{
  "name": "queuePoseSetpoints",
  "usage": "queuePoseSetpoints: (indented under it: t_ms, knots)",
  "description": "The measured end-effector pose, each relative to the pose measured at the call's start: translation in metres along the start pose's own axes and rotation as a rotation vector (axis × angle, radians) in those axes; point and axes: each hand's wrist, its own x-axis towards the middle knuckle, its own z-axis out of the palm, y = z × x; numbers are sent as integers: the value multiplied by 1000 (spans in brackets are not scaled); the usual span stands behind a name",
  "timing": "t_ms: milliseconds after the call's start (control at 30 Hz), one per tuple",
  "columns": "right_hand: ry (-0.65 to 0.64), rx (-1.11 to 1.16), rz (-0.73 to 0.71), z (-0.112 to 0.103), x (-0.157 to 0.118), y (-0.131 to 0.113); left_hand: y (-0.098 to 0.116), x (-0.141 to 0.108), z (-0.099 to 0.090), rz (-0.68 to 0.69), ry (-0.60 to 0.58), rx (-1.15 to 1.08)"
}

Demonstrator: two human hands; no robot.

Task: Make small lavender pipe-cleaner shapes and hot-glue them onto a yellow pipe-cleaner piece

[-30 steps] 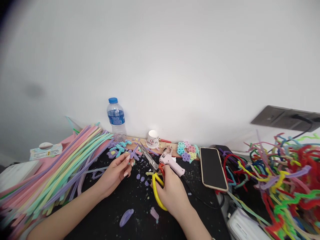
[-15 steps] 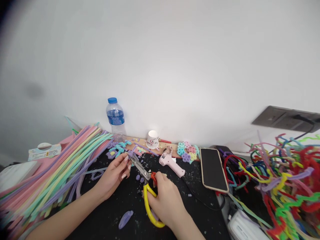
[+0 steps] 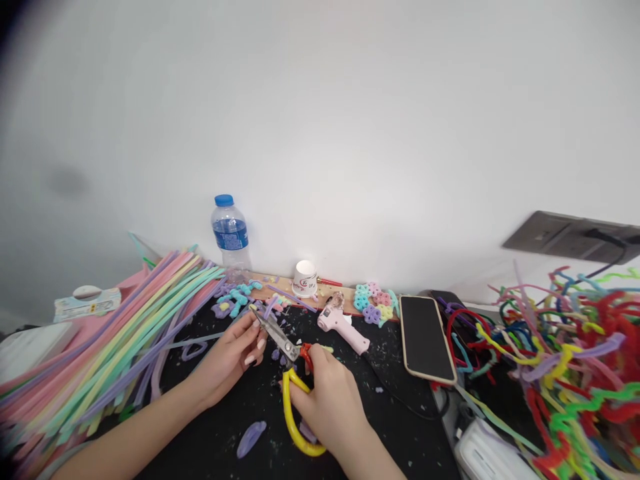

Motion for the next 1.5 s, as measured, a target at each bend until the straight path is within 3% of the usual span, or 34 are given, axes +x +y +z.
queuePoseSetpoints:
  t_ms: [633,767,1067,1167,1500]
  knots:
    - [19,-44,-33,6,1,2,-1,0,-1,-40,6,-38]
    - [110,-26,-37,2,2,7,1,0,-1,-32,5,-5]
    - [384,-208,192,-21,17,52,8,-2,1,113,-7,523]
    - [458,-316,207,-27,22,70,7,0,0,106,-3,585]
    - [524,-532,371,-42,24,108,4,1,-4,83,27,610]
